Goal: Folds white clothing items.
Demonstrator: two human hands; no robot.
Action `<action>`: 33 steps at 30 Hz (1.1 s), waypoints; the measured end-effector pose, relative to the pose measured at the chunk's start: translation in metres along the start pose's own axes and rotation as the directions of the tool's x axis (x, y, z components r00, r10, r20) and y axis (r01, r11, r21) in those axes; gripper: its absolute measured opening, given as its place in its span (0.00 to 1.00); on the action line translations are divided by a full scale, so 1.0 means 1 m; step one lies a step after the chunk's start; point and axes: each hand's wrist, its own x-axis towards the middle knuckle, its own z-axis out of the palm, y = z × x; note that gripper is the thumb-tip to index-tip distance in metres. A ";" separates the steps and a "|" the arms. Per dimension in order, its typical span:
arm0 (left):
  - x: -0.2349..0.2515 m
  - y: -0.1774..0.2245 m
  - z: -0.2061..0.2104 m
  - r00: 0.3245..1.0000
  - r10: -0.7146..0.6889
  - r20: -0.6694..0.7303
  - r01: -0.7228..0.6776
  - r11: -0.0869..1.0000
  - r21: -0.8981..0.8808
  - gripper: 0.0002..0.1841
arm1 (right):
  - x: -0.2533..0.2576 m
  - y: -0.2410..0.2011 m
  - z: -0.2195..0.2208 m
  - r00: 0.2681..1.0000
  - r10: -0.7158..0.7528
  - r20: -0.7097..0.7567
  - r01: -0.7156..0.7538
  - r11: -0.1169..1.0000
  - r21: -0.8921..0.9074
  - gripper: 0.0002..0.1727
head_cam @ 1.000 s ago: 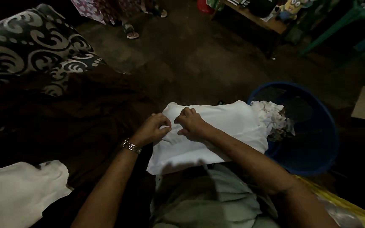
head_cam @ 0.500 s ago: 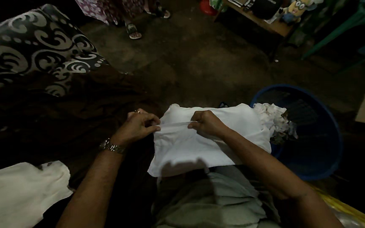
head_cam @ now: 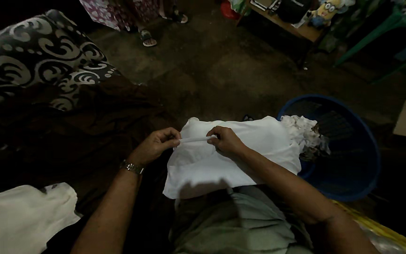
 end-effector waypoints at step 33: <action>0.013 -0.056 0.015 0.735 -0.593 -0.329 0.556 0.805 -0.206 0.38 | -0.007 0.072 -0.139 0.973 0.065 -0.220 -0.171 0.844 -0.508 0.27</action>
